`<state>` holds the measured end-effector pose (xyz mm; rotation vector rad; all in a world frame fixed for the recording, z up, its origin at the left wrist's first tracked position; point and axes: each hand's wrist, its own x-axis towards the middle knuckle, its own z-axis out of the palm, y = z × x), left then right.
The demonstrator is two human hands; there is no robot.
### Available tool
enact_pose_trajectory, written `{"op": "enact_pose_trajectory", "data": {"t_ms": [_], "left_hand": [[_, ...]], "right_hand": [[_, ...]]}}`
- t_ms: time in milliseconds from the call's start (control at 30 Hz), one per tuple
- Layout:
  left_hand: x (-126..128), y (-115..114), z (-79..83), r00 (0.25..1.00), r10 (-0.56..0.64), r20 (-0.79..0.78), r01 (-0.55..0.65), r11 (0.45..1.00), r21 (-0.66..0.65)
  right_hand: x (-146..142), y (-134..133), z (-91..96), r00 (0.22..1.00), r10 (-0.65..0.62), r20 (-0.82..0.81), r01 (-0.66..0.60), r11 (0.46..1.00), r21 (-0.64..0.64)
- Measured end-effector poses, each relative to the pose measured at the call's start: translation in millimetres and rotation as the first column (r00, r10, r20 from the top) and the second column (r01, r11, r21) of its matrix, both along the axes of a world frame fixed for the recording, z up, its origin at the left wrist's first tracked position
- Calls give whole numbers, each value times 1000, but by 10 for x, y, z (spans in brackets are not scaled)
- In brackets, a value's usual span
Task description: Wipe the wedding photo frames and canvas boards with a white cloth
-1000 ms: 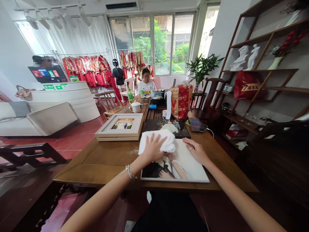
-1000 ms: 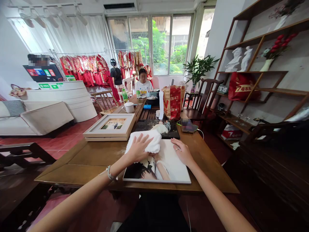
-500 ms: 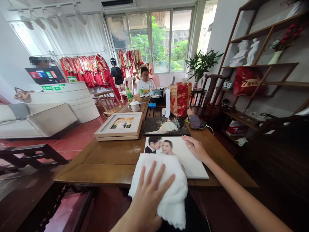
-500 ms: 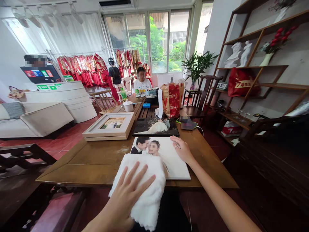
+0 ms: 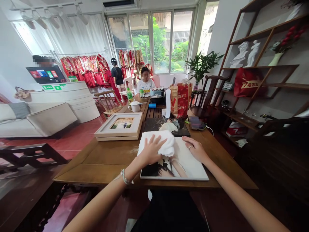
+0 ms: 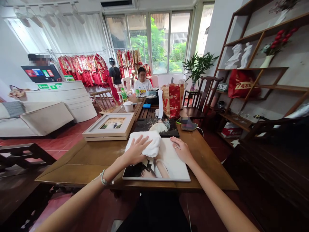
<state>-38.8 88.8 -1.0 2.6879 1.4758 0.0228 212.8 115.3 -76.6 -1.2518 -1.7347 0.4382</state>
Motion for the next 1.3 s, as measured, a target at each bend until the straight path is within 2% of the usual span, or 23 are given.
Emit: {"op": "enact_pose_trajectory", "data": {"t_ms": [67, 167, 233, 300, 367, 433, 567, 667, 767, 867, 1033, 1100, 1200, 1300], "left_hand": [[-7, -174, 1, 1000, -6, -11, 6, 1000, 14], [25, -596, -42, 999, 4, -36, -5, 1000, -17], [102, -893, -136, 999, 3, -48, -5, 999, -46], [230, -1137, -269, 999, -13, -29, 13, 1000, -19], [401, -1290, -385, 1000, -8, -1, 8, 1000, 24], [585, -1345, -424, 1000, -13, 28, 12, 999, 32], [872, -1211, -301, 999, -15, 40, 16, 1000, -21], [967, -1014, -235, 998, 61, 30, -62, 997, 44], [985, -899, -249, 994, 104, 22, -106, 988, 108], [945, -979, -246, 998, 66, 4, -66, 994, 88], [778, -1285, -188, 993, -109, 53, 114, 990, -81], [720, -1265, -198, 988, -131, 79, 136, 988, -71], [676, -974, -224, 997, -70, 36, 71, 997, -21], [635, -483, -197, 1000, 15, -20, -14, 1000, 23]], "right_hand": [[-10, -3, 8, 1000, -5, 1, 5, 1000, -4], [-21, -5, 12, 1000, -12, 10, 12, 1000, -14], [-24, -5, 6, 1000, -11, 10, 11, 1000, -21], [-24, -3, -3, 1000, -9, 2, 9, 1000, -20], [-20, 2, -11, 1000, -10, -6, 9, 1000, -17], [-7, 13, -16, 1000, -3, -16, 3, 1000, -20], [56, 66, -27, 995, 55, -79, -58, 997, -44], [115, 107, -43, 984, 92, -154, -101, 993, -58], [143, 122, -56, 976, 111, -190, -123, 991, -57], [122, 117, -61, 979, 93, -180, -104, 993, -52], [52, 100, -55, 993, 7, -117, -15, 997, -72], [46, 92, -51, 994, 3, -109, -10, 998, -67], [60, 81, -51, 991, 38, -128, -45, 998, -48], [66, 77, -57, 989, 46, -140, -51, 998, -34]]}}
